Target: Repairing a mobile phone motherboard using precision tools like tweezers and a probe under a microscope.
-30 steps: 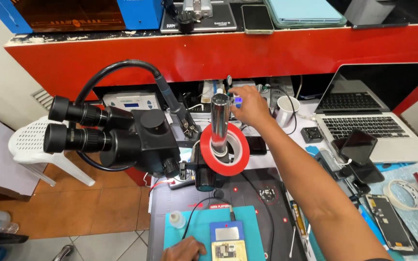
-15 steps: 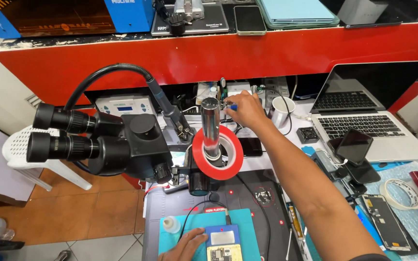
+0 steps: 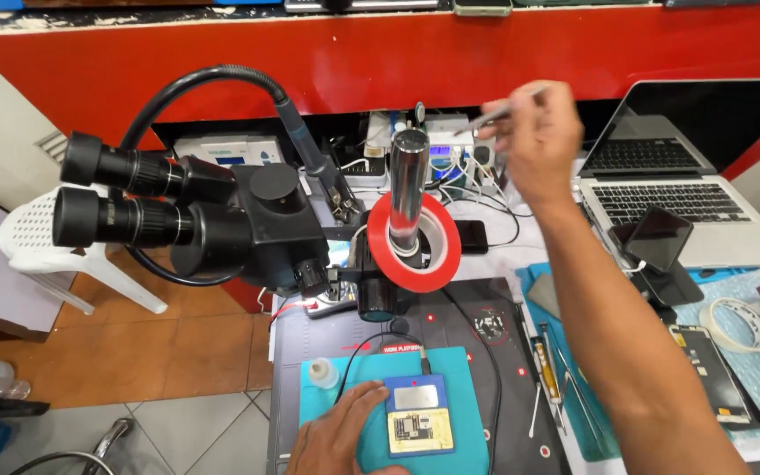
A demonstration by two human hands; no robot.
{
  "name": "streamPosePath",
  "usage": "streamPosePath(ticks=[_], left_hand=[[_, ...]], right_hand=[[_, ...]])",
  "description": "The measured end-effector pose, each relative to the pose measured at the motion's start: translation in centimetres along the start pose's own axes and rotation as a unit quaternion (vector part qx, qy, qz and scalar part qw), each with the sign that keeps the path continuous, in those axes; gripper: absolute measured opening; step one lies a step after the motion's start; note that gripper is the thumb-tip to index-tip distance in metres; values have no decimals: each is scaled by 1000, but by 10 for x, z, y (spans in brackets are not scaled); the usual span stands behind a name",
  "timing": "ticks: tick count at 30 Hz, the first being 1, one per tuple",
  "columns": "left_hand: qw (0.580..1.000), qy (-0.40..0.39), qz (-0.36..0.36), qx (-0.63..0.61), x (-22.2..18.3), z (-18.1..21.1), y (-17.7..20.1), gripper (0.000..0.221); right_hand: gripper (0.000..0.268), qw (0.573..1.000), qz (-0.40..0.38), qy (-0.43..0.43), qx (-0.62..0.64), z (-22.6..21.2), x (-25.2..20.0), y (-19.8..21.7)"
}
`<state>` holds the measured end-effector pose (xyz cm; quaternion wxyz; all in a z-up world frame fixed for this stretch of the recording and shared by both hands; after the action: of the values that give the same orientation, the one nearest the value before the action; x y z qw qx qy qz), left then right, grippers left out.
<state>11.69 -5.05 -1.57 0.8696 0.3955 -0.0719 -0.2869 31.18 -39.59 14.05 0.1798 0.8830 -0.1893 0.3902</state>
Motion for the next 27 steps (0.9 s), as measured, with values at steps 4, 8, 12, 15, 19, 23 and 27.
streamPosePath(ticks=[4,8,12,15,19,23,27], left_hand=[[988,-123,83,42,-4,2,2,98],[961,-209,180,-13,-13,2,5,78],[929,-271,248,-36,-29,28,24,32],[935,-269,209,-100,-47,43,23,38],[913,-287,53,-285,-58,52,1,30],[921,-100,93,-365,-73,63,-24,6],[909,-160,41,-382,-80,51,-32,29]], right_hand=[[10,997,66,-5,30,-55,-56,40],[18,993,113,-26,21,-101,-152,64],[20,983,150,-96,44,-141,-256,55],[22,964,129,-127,196,-168,-315,37],[15,918,50,-99,380,-192,-351,21],[20,860,78,-153,480,-192,-383,27],[14,924,-67,-183,329,-213,-365,15]])
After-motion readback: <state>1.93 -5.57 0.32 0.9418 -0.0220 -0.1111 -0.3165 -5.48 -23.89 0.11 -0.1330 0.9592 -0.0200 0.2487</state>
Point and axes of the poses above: each hand's wrist, its own x-axis towards the middle knuckle, its own y-axis out of the back of the hand, z = x × y, the point moved 1 cm from there along x, towards the middle knuckle, and after that the axes turned 1 degree about -z, right-handed, at the moved point
